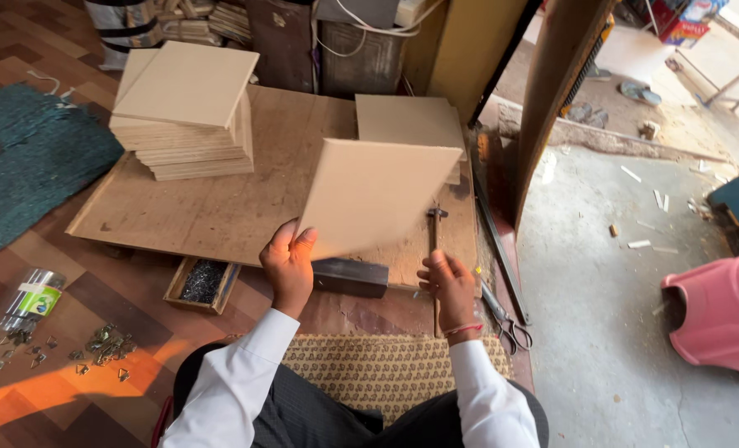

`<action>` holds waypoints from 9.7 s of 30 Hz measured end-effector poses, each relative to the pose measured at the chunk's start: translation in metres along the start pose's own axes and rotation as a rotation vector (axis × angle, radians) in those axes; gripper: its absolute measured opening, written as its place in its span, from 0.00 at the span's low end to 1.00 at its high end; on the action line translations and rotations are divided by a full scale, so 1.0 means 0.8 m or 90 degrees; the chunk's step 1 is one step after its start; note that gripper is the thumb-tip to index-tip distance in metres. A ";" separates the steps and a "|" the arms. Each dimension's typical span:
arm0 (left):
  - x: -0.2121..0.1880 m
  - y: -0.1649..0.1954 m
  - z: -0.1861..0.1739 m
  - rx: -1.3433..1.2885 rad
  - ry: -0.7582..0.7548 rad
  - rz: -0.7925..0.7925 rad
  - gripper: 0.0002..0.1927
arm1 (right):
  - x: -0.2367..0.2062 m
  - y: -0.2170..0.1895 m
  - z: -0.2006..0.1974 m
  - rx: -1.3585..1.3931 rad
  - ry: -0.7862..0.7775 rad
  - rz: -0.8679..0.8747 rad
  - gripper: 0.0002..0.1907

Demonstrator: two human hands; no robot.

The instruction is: The person sits on the floor and repeatedly places small metal corner brackets onto the edges of rectangular boards. They use a hammer to drive nails into the brackets, securing them to the boards. After completing each board, they move it to a stack and pick up a new one.

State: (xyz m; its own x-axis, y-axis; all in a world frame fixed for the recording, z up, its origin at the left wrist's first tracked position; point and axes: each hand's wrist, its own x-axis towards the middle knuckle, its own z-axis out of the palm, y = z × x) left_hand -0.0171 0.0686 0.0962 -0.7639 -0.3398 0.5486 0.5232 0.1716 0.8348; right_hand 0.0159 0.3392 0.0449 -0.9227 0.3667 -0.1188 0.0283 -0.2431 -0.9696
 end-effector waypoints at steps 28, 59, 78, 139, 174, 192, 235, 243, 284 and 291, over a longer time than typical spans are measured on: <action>-0.028 -0.159 -0.057 0.483 -0.315 -0.103 0.21 | 0.008 0.116 0.052 -0.807 -0.086 -0.207 0.21; 0.027 -0.158 -0.160 0.086 -0.084 -0.243 0.22 | 0.042 0.165 0.026 -0.628 -0.018 -0.525 0.31; -0.115 -0.218 -0.449 0.657 0.232 -0.545 0.06 | -0.098 0.173 0.109 -0.713 -0.433 -0.346 0.13; -0.029 -0.188 0.012 0.233 -0.294 -0.110 0.03 | 0.000 0.193 0.178 0.229 0.138 0.307 0.06; -0.018 -0.186 0.020 0.297 -0.292 -0.121 0.03 | -0.003 0.187 0.189 0.113 0.149 0.226 0.09; 0.063 -0.265 -0.261 0.661 -0.232 -0.243 0.05 | -0.002 0.178 0.202 0.195 0.191 0.275 0.07; 0.020 -0.227 -0.238 0.075 -0.163 -0.205 0.02 | -0.001 0.161 0.207 0.173 0.189 0.260 0.09; 0.009 -0.176 -0.070 -0.107 -0.394 -0.271 0.02 | 0.009 0.167 0.194 0.148 0.142 0.298 0.06; -0.014 -0.211 0.011 0.186 -0.474 -0.110 0.02 | 0.014 0.164 0.182 0.087 0.137 0.366 0.06; -0.010 -0.205 0.008 0.206 -0.475 -0.048 0.03 | 0.013 0.156 0.186 0.076 0.152 0.399 0.09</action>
State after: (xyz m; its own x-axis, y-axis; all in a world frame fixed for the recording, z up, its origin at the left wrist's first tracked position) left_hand -0.0988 0.0491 -0.0450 -0.9030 0.3242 0.2819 0.4125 0.4703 0.7802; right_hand -0.0474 0.1794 -0.0457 -0.6355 0.3094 -0.7074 0.4748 -0.5659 -0.6740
